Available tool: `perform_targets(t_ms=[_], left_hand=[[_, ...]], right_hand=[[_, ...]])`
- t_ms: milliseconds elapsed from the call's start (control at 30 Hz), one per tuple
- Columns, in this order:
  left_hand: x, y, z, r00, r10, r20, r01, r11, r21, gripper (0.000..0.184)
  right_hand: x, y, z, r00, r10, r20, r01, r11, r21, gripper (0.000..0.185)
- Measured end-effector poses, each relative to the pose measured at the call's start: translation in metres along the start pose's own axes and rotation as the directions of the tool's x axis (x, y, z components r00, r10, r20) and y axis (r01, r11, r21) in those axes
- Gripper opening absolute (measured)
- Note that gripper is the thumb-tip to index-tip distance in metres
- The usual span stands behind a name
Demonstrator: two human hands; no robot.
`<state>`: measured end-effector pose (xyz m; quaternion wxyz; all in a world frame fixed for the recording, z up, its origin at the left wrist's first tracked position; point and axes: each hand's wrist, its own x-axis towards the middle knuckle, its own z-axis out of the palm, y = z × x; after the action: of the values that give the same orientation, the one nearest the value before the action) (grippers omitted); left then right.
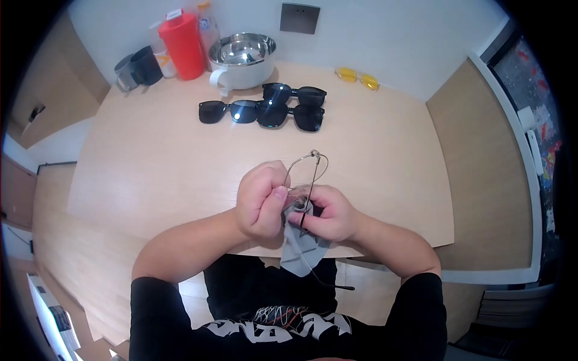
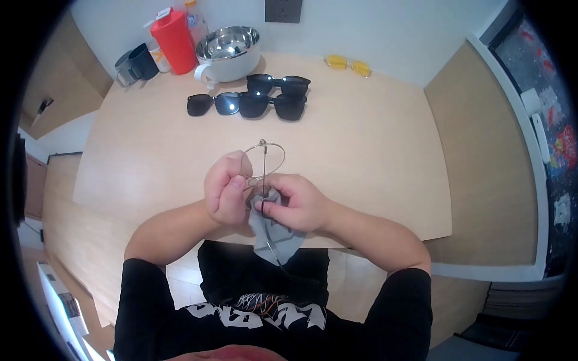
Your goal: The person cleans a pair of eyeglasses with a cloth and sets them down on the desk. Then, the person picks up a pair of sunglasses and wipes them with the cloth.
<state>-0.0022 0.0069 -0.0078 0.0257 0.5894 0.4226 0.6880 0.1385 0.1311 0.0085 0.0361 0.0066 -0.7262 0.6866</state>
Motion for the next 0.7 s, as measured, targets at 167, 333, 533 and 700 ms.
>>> perform_targets(t_ms=[167, 333, 533, 700], left_hand=[[0.000, 0.000, 0.004, 1.000, 0.002, -0.003, -0.002, 0.999, -0.035, 0.004], [-0.002, 0.001, 0.005, 1.000, -0.018, 0.008, 0.019, 0.999, -0.051, 0.002], [0.000, 0.007, 0.006, 1.000, -0.007, 0.027, 0.009, 0.998, -0.056, 0.002], [-0.002, 0.004, 0.003, 0.997, 0.004, 0.083, 0.001, 0.999, -0.053, 0.002]], right_hand=[[0.000, -0.007, 0.001, 0.994, 0.108, 0.017, -0.110, 0.990, 0.085, 0.026], [0.001, -0.008, 0.003, 0.994, 0.103, -0.042, -0.103, 0.995, 0.001, 0.019], [-0.001, 0.001, 0.000, 0.993, 0.050, -0.107, -0.063, 0.991, -0.122, 0.013], [0.000, -0.002, 0.009, 0.996, 0.018, -0.087, -0.014, 0.999, 0.048, 0.011]])
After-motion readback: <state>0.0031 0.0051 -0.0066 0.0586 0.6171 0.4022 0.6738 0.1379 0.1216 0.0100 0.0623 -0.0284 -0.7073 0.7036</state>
